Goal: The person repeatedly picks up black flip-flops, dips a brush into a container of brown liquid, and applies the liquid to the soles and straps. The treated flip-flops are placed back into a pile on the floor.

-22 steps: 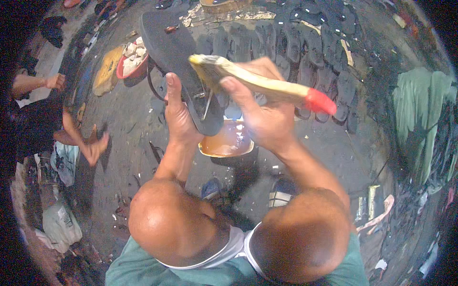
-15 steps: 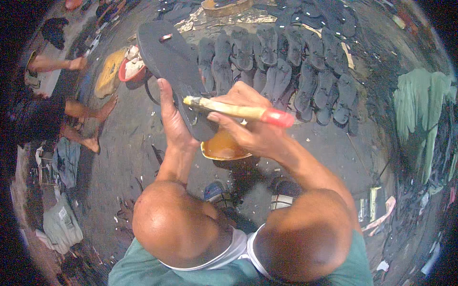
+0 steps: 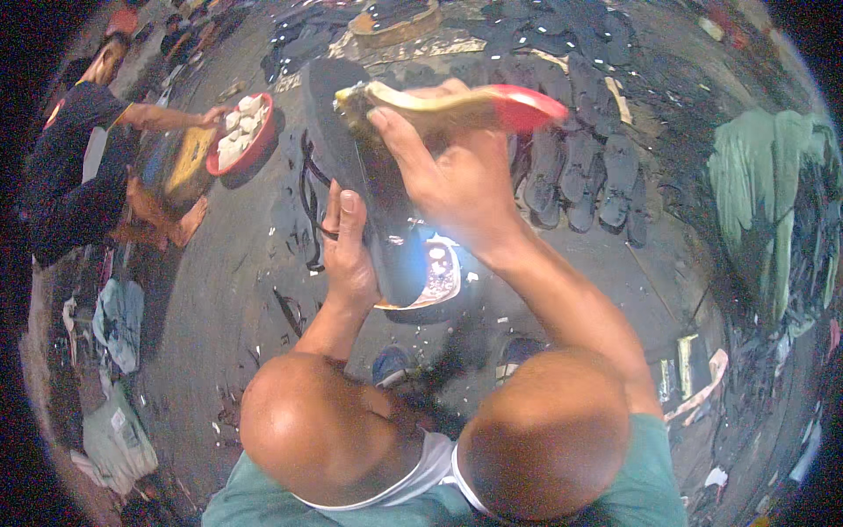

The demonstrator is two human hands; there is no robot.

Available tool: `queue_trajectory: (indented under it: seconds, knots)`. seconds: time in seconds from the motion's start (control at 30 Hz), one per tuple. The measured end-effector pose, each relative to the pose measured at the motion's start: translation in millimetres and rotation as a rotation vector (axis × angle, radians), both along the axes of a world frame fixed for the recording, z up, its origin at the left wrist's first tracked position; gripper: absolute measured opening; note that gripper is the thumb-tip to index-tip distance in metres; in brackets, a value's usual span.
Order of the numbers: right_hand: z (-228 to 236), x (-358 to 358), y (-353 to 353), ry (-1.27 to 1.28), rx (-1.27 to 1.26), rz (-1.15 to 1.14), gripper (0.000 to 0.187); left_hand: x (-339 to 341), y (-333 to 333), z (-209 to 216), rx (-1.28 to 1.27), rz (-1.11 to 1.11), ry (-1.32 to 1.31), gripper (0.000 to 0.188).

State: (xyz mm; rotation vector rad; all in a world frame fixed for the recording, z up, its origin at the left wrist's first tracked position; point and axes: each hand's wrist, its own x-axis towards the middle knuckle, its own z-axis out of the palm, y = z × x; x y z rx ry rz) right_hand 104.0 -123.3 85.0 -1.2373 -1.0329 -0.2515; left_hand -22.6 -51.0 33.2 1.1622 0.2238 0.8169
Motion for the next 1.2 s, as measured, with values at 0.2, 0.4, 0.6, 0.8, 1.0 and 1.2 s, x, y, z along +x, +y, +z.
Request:
queue_trajectory:
  seconds: [0.2, 0.4, 0.6, 0.8, 1.0, 1.2]
  knots:
    - [9.6, -9.5, -13.8, 0.372, -0.142, 0.128, 0.020, 3.6, 0.0, 9.5, 0.060, -0.004, 0.012, 0.047]
    - [11.4, 8.0, -11.8, 0.168, 0.049, 0.044, 0.015, -3.4, -1.0, -17.8, -0.042, -0.155, 0.197, 0.051]
    - [9.4, 32.8, -27.5, 0.035, -0.279, 0.314, 0.014, -15.2, 20.0, -1.6, -0.259, -0.313, 0.052, 0.071]
    - [-12.9, 25.7, -4.6, -0.159, -0.159, 0.104, 0.014, -14.7, 19.2, -6.8, -0.410, -0.286, 0.126, 0.066]
    - [-77.8, -26.0, -18.6, -0.153, -0.316, 0.381, 0.018, -7.8, 38.2, -12.7, -0.655, -0.047, 0.006, 0.062]
    - [-101.6, -32.9, -30.1, 0.041, -0.398, 0.635, 0.018, -26.0, 127.0, -60.7, -0.710, -0.134, -0.050, 0.058]
